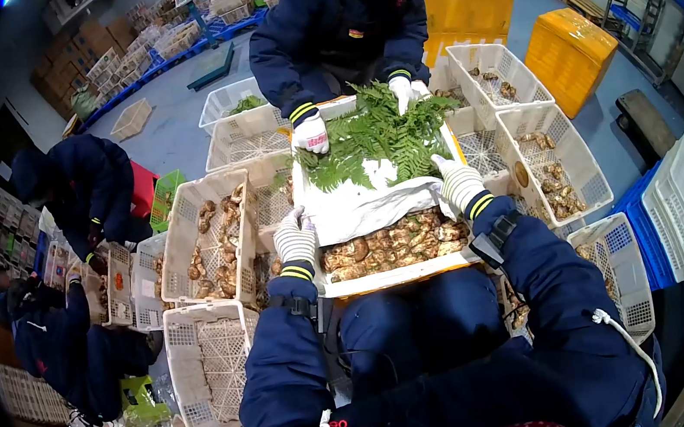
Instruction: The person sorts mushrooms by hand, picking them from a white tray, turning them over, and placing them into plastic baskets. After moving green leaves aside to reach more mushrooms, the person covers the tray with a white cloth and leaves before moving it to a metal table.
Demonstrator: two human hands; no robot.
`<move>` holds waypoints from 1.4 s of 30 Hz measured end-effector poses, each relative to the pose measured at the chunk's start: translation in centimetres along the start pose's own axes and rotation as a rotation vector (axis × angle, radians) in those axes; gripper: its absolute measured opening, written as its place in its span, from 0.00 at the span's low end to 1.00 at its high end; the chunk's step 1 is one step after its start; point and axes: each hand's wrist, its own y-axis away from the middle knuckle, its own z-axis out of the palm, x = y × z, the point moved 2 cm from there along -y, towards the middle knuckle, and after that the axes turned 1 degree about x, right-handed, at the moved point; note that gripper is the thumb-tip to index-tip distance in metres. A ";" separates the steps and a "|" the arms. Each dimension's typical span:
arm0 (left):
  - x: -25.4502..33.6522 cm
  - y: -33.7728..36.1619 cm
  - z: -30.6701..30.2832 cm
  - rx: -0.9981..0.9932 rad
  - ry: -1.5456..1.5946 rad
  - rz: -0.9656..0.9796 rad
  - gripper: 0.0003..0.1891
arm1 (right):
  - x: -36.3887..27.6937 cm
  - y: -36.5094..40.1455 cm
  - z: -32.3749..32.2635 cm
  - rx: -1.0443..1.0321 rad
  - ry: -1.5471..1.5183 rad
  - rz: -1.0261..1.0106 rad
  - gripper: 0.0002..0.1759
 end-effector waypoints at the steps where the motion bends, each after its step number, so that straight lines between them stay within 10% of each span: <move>1: -0.1 0.0 0.1 0.005 -0.050 -0.004 0.17 | -0.2 -0.2 -0.1 -0.023 0.057 0.044 0.32; 13: 0.0 -0.1 0.3 0.012 -0.066 0.006 0.17 | 2.0 -2.4 3.1 -0.203 -0.094 0.072 0.19; 20: -1.0 -1.5 1.4 -0.045 0.320 -0.227 0.17 | 3.2 -3.7 5.0 -0.350 -1.025 0.206 0.23; 42: -1.6 -0.7 1.3 -0.032 0.572 -0.316 0.18 | 1.5 -1.4 1.2 -0.215 -0.180 -0.073 0.31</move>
